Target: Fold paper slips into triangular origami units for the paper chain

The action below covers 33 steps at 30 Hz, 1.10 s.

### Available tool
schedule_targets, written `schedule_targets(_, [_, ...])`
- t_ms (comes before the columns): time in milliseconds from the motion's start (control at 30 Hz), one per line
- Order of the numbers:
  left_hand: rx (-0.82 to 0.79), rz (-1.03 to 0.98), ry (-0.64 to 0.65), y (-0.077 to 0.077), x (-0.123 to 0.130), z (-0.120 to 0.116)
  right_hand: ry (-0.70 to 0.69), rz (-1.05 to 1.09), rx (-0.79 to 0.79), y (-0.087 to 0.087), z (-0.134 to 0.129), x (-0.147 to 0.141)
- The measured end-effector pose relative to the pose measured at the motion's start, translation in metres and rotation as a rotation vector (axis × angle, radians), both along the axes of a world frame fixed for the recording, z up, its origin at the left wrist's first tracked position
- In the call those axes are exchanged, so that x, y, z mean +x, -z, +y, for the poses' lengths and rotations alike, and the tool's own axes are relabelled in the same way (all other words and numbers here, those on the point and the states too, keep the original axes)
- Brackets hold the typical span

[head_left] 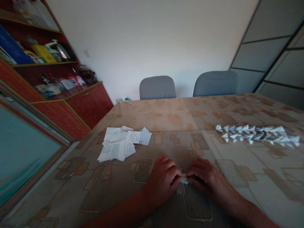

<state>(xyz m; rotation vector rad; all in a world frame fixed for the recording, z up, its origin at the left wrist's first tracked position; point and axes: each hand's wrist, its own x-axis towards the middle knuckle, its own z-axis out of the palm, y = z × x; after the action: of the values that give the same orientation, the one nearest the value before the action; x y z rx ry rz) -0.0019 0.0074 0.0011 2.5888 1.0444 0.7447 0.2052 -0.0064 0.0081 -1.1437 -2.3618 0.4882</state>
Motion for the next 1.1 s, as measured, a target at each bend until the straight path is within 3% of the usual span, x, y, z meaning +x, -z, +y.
schedule_targets(533, [-0.035,-0.003,-0.002,-0.0035,-0.0013,0.0,0.068,-0.027,0.027,0.0065,0.0002,-0.0046])
schedule_targets(900, [-0.089,0.003,-0.067,0.0013,0.001,-0.0022,0.141,0.018,-0.049,0.009,-0.0018,-0.0078])
schedule_targets(1100, [-0.016,0.048,-0.02,-0.0009,0.0016,-0.002,0.132,0.03,-0.04,0.0097,-0.0005,-0.0091])
